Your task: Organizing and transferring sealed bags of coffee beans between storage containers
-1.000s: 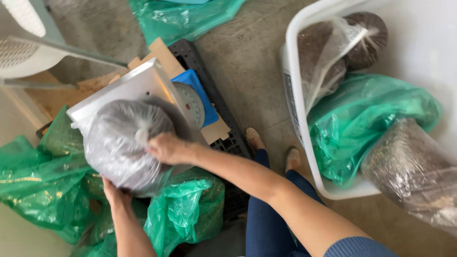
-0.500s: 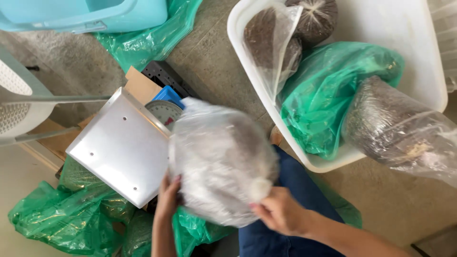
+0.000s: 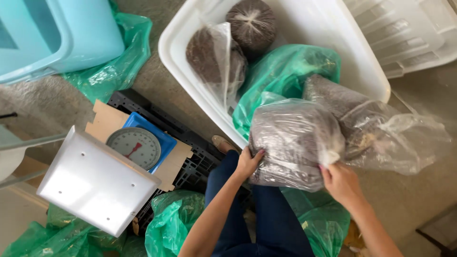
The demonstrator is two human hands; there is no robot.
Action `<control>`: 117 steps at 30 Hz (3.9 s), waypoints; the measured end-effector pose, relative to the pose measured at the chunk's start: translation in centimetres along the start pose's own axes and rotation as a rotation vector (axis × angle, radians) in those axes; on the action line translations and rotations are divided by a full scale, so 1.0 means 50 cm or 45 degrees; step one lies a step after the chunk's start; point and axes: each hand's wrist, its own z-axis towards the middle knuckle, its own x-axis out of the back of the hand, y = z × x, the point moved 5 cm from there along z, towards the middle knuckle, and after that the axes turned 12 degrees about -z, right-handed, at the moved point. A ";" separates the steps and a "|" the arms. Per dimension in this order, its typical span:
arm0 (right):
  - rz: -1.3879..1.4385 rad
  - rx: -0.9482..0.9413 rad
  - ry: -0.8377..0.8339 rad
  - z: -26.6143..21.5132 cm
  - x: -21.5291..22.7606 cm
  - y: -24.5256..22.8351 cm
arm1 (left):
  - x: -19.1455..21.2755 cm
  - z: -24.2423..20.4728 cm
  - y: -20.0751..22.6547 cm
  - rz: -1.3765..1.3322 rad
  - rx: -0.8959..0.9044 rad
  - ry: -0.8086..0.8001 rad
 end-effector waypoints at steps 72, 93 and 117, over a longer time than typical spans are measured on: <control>0.839 0.509 -0.038 0.184 0.390 -0.595 | 0.458 -0.397 0.813 -0.847 -0.994 -0.023; 0.259 1.262 0.040 0.210 0.799 -1.028 | 0.866 -0.977 0.389 -1.782 -1.517 1.049; 0.626 1.897 -0.294 0.045 0.548 -1.660 | 1.106 -1.125 -0.161 -1.951 -1.519 2.092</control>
